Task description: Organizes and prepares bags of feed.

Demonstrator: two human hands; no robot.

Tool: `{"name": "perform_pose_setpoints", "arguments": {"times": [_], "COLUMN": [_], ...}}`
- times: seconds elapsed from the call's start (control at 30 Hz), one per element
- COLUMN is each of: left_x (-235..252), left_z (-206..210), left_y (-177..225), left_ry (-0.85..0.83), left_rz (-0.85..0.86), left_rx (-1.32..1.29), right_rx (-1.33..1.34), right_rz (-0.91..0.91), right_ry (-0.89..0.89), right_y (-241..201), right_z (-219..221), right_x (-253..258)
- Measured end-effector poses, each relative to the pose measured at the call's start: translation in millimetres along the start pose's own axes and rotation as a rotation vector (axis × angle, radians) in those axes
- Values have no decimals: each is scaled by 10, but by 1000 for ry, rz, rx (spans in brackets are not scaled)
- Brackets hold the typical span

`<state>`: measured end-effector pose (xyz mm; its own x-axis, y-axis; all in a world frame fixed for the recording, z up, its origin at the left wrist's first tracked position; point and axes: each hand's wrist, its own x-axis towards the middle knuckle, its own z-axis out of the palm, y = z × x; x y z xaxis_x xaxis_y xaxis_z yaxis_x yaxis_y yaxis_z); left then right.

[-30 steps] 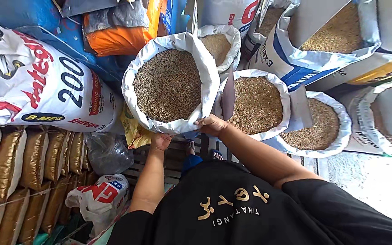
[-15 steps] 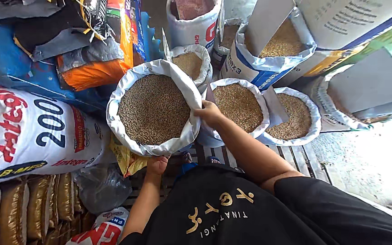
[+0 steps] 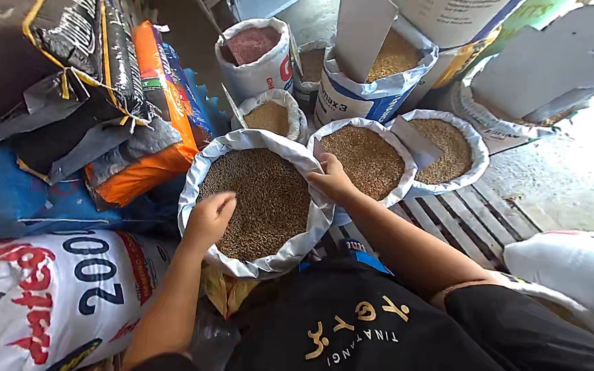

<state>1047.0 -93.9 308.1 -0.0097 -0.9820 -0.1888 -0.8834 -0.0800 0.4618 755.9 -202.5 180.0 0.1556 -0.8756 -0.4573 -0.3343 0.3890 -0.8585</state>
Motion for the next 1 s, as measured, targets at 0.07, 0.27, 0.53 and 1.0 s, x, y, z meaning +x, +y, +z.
{"name": "perform_pose_setpoints", "arguments": {"times": [0.07,0.27,0.53,1.0], "left_x": [646,1981,2647,3349], "left_z": [118,661,714,876], "left_y": [47,14,353,475], "left_ry": [30,34,-207,-652], "left_rz": [104,420,421,-28], "left_rx": [198,450,591,470], "right_rx": [-287,-597,-319,-202], "right_rz": [-5,10,-27,246], "right_ry": [62,119,34,-35], "right_y": [-254,-381,-330,-184], "right_z": [95,276,112,5], "right_x": [-102,-47,195,619]}}
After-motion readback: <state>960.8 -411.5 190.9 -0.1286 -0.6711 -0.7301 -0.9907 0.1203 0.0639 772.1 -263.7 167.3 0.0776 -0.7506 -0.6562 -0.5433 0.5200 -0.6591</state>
